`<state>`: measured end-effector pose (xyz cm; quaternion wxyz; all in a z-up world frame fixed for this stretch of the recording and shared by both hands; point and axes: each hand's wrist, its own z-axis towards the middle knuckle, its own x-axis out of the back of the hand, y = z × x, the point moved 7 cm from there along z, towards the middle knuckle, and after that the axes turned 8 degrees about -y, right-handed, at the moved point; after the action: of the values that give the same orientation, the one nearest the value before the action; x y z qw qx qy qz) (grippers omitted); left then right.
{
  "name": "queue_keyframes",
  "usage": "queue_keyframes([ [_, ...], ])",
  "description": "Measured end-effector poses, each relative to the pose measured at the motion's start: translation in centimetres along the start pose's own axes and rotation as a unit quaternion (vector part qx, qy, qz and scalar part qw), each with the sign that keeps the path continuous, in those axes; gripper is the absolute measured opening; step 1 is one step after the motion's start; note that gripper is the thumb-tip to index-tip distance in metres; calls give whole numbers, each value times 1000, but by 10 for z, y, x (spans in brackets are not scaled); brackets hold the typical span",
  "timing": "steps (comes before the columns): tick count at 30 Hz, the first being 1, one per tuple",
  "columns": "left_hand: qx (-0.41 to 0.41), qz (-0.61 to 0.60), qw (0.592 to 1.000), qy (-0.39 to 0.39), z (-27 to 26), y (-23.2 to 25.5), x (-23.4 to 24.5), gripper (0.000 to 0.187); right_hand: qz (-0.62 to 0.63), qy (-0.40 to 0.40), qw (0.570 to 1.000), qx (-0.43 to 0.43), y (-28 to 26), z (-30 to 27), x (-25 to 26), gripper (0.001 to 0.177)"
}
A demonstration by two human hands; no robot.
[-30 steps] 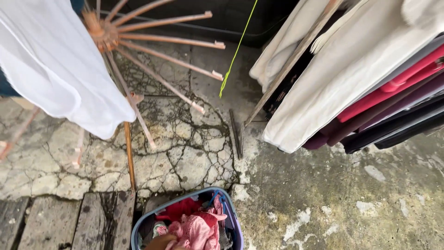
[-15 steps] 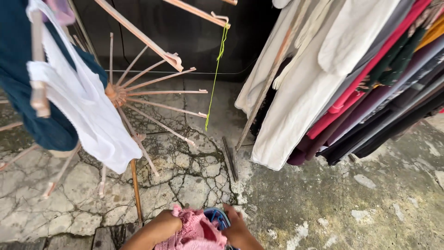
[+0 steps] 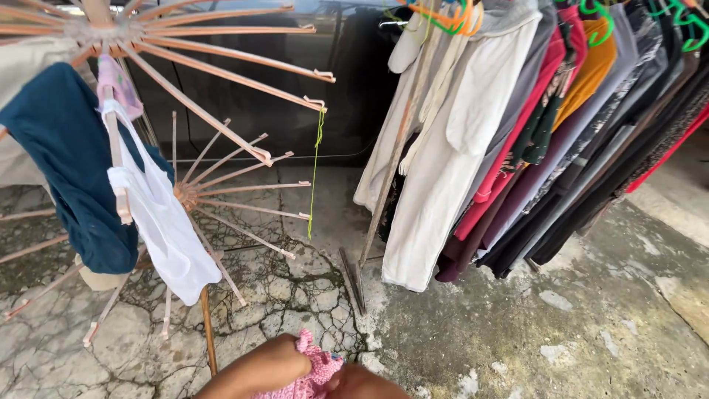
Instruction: Hanging various laundry items including shirts, pants, and tank tops onto a circular drying rack and hangers on a horizontal bar.
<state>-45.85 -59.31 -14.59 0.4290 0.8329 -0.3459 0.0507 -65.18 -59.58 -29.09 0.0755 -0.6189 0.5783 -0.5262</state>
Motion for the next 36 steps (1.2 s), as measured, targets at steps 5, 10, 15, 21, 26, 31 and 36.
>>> queue_keyframes([
  [5,-48,108,993,18,-32,40,8,35,-41,-6,998,53,-84,-16,84,43],
  [10,-128,191,973,36,-29,68,26,28,36,56,988,140,-136,-29,95,68],
  [15,-204,31,973,101,-55,105,88,21,79,127,986,76,-184,-43,131,38],
  [21,-314,-12,927,206,-156,203,149,26,192,274,942,40,-249,-92,238,38],
  [26,-456,16,844,282,-218,235,171,34,282,270,890,236,-330,-132,304,39],
  [31,-261,-305,912,87,-177,203,179,46,202,278,925,165,-344,-137,304,40],
  [36,-333,-382,862,9,-159,224,188,46,-8,411,898,159,-315,-142,300,37],
])
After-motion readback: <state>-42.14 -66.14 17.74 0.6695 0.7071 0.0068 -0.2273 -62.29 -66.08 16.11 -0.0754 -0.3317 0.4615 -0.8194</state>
